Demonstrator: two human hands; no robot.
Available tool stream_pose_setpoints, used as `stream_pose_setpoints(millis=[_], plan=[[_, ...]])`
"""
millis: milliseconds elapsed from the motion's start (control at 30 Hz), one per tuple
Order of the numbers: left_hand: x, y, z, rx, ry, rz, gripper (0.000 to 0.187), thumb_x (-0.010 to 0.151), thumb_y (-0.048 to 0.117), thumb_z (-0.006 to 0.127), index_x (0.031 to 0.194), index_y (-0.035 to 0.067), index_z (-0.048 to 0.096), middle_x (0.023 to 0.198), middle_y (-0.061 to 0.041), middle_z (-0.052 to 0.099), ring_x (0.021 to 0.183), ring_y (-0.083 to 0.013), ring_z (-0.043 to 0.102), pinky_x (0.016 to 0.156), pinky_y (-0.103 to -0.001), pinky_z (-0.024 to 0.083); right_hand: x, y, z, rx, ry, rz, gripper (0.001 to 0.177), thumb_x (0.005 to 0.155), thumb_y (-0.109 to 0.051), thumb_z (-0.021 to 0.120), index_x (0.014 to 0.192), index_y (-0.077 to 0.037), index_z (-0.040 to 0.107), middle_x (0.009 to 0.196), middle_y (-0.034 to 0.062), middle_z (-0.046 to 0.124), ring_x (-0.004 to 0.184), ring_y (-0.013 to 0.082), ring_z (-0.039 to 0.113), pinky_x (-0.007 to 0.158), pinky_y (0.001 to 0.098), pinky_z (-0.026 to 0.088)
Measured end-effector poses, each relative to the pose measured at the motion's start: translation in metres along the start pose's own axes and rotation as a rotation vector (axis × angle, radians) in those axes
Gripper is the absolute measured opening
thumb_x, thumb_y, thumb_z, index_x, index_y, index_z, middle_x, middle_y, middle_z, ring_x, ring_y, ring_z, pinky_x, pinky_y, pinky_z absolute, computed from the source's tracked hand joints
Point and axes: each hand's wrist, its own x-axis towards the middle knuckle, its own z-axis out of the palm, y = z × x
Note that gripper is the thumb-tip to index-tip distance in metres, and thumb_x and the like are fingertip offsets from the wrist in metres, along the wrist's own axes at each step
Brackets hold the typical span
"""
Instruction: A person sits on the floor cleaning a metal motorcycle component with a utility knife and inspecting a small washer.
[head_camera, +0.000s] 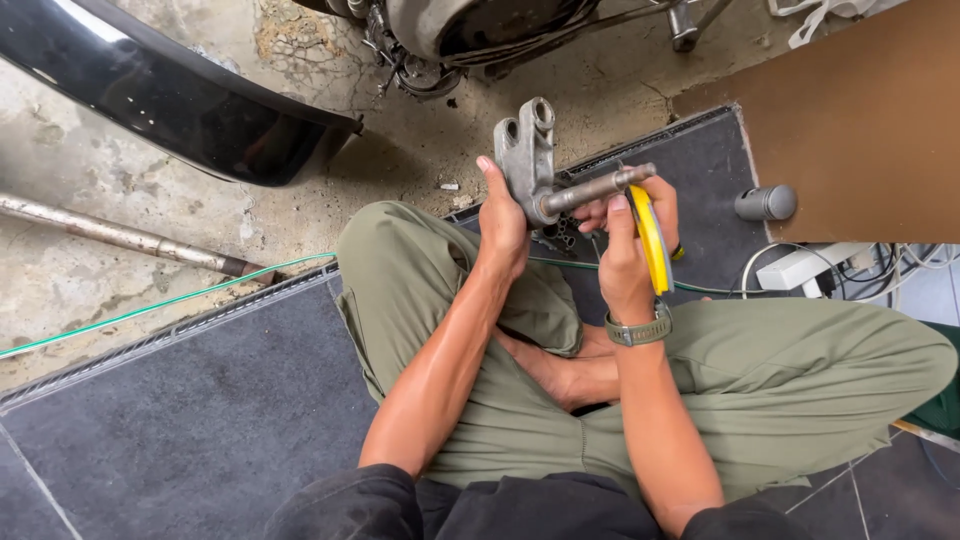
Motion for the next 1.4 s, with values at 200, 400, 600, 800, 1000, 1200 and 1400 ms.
stream_pose_setpoints(millis=[200,400,600,800,1000,1200,1400], plan=[[-0.003,0.0,-0.002,0.251,-0.135,0.33,0.088,0.102,0.069,0.03,0.157,0.0,0.034,0.163,-0.027,0.028,0.153,-0.0388,0.023,0.128,-0.05,0.013,0.013,-0.009,0.0,0.035,-0.061,-0.021,0.031,0.111,-0.014,0.053,0.131,0.01,0.049,0.078,0.0258,0.064,0.067,0.0231,0.068,0.056,0.0281,0.058],[0.014,-0.008,-0.01,0.614,-0.319,0.495,0.079,0.1,0.064,0.05,0.156,0.011,0.033,0.152,-0.029,0.043,0.146,-0.0442,0.036,0.118,-0.059,0.032,0.028,-0.031,-0.014,-0.113,0.006,-0.08,0.024,0.11,-0.018,0.061,0.123,0.002,0.06,0.097,0.0197,0.064,0.084,0.0265,0.073,0.076,0.037,0.064],[-0.043,0.036,0.037,0.383,-0.167,0.191,0.103,0.095,0.074,0.017,0.144,-0.011,0.049,0.14,-0.041,0.051,0.131,-0.0495,0.053,0.104,-0.056,0.049,0.035,-0.034,-0.024,-0.109,0.025,-0.128,0.023,0.106,-0.013,0.067,0.119,0.006,0.065,0.096,0.0244,0.065,0.088,0.0365,0.075,0.074,0.0436,0.065],[0.045,-0.047,-0.013,0.058,-0.682,0.243,0.084,0.104,0.075,0.027,0.141,0.005,0.055,0.127,-0.027,0.064,0.111,-0.0387,0.068,0.092,-0.055,0.057,0.036,-0.032,-0.034,-0.033,-0.001,-0.097,0.023,0.107,-0.011,0.064,0.121,0.007,0.063,0.101,0.0263,0.063,0.097,0.0401,0.072,0.077,0.0467,0.065],[0.01,-0.057,0.004,0.495,-0.44,0.572,0.068,0.103,0.051,0.053,0.146,0.0,0.036,0.137,-0.031,0.051,0.13,-0.039,0.053,0.114,-0.055,0.041,0.034,-0.03,-0.048,0.094,-0.017,-0.012,0.025,0.107,-0.008,0.063,0.123,0.011,0.059,0.103,0.0277,0.064,0.099,0.0398,0.072,0.08,0.0501,0.065],[0.045,-0.055,-0.004,0.384,-0.227,0.445,0.086,0.103,0.071,0.026,0.154,0.002,0.03,0.137,-0.041,0.045,0.125,-0.0466,0.054,0.104,-0.06,0.049,0.05,-0.022,-0.084,0.043,-0.06,0.033,0.038,0.108,-0.011,0.065,0.135,0.012,0.053,0.104,0.0243,0.059,0.097,0.0334,0.07,0.085,0.0464,0.065],[0.044,-0.04,-0.003,-0.045,-0.38,0.277,0.07,0.097,0.065,0.034,0.122,0.003,0.051,0.09,-0.016,0.063,0.071,-0.0307,0.067,0.07,-0.044,0.059,0.076,0.028,-0.164,-0.564,-0.13,0.008,0.033,0.113,-0.025,0.066,0.137,-0.004,0.059,0.097,0.0048,0.056,0.088,0.0189,0.055,0.088,0.0357,0.046]])
